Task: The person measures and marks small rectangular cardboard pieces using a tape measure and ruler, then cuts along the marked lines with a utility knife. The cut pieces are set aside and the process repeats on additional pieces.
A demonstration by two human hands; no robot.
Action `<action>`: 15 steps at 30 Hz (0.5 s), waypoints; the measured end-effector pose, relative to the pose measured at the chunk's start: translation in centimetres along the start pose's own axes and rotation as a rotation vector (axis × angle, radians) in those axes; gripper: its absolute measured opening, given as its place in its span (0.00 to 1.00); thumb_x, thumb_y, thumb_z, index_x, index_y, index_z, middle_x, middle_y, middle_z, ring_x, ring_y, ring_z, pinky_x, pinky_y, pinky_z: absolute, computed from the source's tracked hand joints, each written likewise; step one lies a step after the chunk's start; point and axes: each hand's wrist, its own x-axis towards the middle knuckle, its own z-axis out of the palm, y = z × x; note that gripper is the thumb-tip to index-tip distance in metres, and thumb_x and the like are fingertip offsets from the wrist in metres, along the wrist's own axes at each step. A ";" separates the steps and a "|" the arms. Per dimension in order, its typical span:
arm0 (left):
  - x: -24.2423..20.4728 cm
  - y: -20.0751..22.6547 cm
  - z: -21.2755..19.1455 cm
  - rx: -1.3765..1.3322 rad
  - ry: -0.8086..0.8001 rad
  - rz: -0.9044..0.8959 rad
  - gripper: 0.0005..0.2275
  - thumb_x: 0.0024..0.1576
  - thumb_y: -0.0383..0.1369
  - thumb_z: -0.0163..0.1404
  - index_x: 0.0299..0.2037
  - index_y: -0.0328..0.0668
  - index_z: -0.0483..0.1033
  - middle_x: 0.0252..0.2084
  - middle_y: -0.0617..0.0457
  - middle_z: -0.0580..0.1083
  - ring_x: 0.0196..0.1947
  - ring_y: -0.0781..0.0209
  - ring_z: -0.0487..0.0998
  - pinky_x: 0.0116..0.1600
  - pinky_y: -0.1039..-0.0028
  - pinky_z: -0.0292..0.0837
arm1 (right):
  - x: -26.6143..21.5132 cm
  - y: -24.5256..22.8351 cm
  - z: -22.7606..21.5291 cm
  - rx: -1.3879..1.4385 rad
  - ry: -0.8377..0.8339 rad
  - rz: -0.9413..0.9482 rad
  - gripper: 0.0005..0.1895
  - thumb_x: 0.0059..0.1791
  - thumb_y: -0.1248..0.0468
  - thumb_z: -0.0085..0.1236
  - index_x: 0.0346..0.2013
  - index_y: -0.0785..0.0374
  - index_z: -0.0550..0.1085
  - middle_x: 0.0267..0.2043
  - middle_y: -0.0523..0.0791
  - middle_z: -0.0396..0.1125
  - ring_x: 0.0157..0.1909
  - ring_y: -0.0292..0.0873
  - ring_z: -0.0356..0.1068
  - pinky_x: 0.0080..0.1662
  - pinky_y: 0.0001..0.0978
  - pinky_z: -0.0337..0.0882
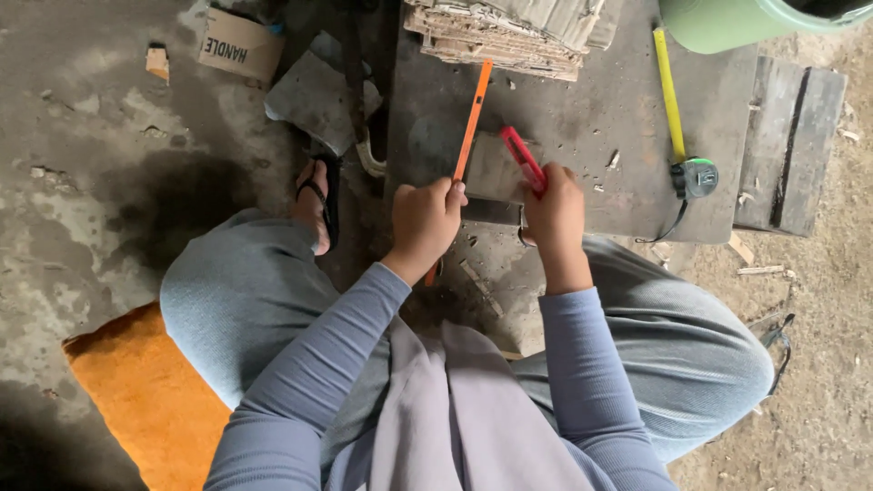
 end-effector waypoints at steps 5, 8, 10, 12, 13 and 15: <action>-0.4 1.2 -0.8 -0.111 -0.105 -0.002 0.13 0.55 0.38 0.36 0.23 0.49 0.71 0.20 0.58 0.73 0.25 0.54 0.75 0.38 0.68 0.64 | -1.3 -3.6 -1.9 -0.113 -0.003 0.097 0.13 0.39 0.53 0.55 0.31 0.55 0.67 0.27 0.47 0.63 0.31 0.54 0.67 0.34 0.46 0.67; -0.1 1.1 -0.6 -0.196 -0.116 -0.006 0.12 0.55 0.36 0.37 0.24 0.47 0.71 0.18 0.56 0.73 0.24 0.51 0.75 0.37 0.68 0.65 | -0.9 -3.3 -1.7 0.042 -0.019 0.209 0.13 0.39 0.53 0.55 0.33 0.54 0.68 0.28 0.47 0.65 0.34 0.52 0.68 0.36 0.44 0.67; -0.6 1.1 -1.0 -0.222 -0.141 -0.045 0.11 0.56 0.37 0.37 0.25 0.48 0.72 0.18 0.56 0.72 0.23 0.52 0.74 0.37 0.68 0.65 | -1.0 -2.2 -0.6 0.188 -0.026 0.269 0.13 0.39 0.54 0.55 0.34 0.54 0.69 0.29 0.46 0.66 0.35 0.50 0.69 0.36 0.42 0.67; -0.6 1.8 -1.8 -0.332 -0.166 -0.165 0.12 0.56 0.35 0.37 0.25 0.48 0.73 0.10 0.55 0.67 0.17 0.52 0.72 0.31 0.71 0.65 | -0.4 -0.6 0.7 0.499 0.014 0.234 0.18 0.37 0.56 0.58 0.37 0.61 0.69 0.28 0.53 0.65 0.35 0.57 0.66 0.36 0.45 0.65; -0.7 2.1 -1.8 -0.332 -0.168 -0.162 0.12 0.56 0.35 0.37 0.25 0.48 0.73 0.10 0.55 0.67 0.17 0.52 0.72 0.31 0.71 0.65 | -0.4 -0.7 -0.1 0.499 0.017 0.237 0.18 0.37 0.56 0.58 0.37 0.61 0.69 0.28 0.53 0.65 0.35 0.57 0.66 0.36 0.45 0.65; -0.8 2.6 -2.0 -0.479 -0.174 -0.203 0.13 0.57 0.33 0.34 0.26 0.42 0.72 0.08 0.51 0.64 0.12 0.55 0.67 0.27 0.72 0.62 | -0.5 -0.9 -1.7 0.854 0.063 0.244 0.17 0.35 0.63 0.59 0.36 0.65 0.70 0.27 0.46 0.62 0.30 0.42 0.61 0.35 0.30 0.63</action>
